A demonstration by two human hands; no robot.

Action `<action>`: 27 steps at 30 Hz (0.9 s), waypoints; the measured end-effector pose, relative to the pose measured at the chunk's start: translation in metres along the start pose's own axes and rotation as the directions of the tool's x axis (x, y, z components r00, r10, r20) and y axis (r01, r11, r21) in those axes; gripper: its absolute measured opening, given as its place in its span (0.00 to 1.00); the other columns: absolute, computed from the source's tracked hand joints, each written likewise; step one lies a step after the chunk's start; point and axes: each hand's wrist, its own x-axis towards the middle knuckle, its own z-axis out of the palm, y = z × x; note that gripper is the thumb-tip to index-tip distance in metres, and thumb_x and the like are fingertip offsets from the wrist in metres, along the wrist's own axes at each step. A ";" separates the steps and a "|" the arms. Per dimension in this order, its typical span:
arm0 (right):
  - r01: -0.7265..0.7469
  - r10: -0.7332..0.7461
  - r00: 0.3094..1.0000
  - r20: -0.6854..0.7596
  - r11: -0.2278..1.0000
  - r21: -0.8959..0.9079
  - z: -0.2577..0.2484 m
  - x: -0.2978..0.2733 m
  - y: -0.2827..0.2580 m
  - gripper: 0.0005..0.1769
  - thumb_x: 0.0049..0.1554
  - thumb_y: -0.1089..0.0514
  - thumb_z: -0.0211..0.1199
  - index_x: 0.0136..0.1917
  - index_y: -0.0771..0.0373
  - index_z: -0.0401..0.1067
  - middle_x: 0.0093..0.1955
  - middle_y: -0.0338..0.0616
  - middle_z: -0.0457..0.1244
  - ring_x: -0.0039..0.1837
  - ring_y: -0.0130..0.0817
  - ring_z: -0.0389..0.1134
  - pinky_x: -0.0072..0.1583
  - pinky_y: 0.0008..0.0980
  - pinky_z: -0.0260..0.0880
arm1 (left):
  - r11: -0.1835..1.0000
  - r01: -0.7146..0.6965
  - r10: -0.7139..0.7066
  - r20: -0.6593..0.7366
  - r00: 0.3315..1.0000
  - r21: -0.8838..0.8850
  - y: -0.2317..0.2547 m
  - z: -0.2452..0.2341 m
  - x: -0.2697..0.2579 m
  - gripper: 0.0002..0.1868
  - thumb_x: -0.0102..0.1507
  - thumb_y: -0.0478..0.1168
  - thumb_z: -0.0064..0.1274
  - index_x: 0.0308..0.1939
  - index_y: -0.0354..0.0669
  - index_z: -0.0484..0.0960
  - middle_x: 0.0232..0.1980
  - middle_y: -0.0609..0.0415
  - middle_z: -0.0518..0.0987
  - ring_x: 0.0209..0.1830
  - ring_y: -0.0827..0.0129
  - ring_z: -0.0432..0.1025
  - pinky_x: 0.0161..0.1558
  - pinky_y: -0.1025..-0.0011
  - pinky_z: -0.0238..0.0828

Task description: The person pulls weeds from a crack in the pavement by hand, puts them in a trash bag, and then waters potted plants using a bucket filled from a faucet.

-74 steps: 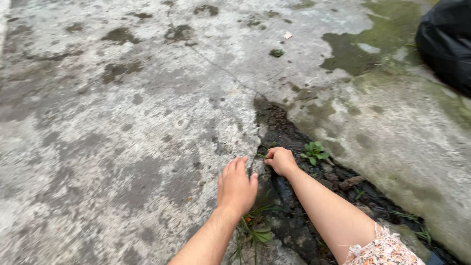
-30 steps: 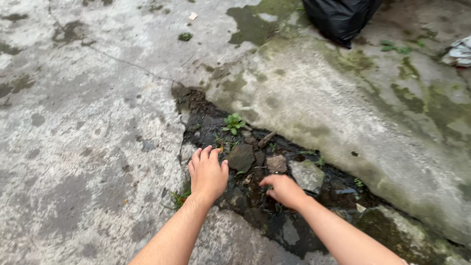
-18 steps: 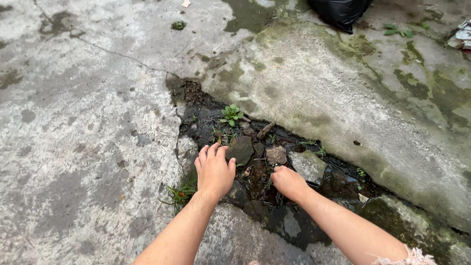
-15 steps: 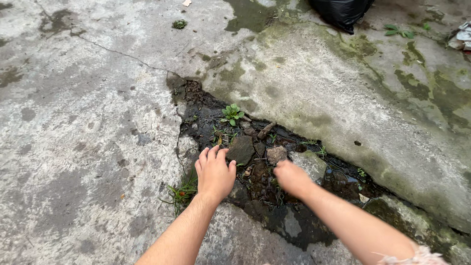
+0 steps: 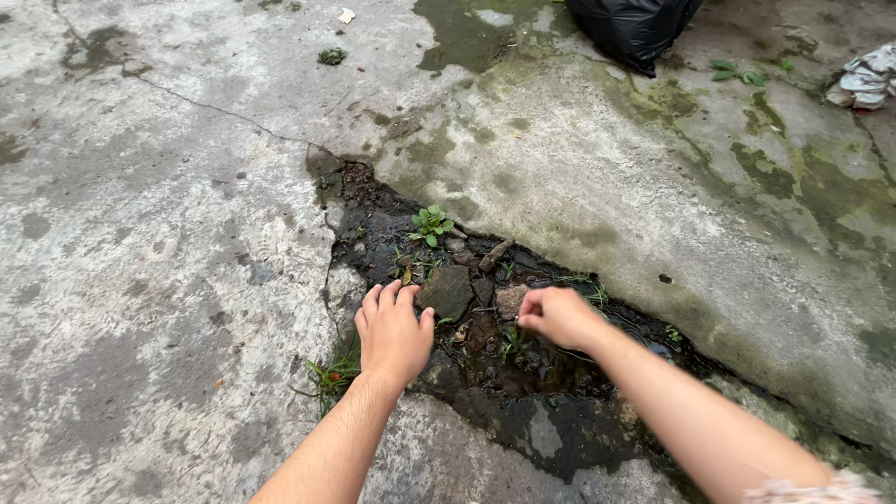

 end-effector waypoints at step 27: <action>-0.092 0.181 0.951 -0.249 0.939 0.331 0.112 0.002 0.017 0.11 0.56 0.48 0.68 0.47 0.55 0.83 0.42 0.45 0.74 0.42 0.36 0.74 0.52 0.37 0.74 | 1.000 0.021 -0.021 0.010 1.000 -0.005 -0.001 -0.001 -0.009 0.25 0.66 0.51 0.48 0.66 0.49 0.71 0.75 0.50 0.61 0.80 0.55 0.44 0.76 0.53 0.37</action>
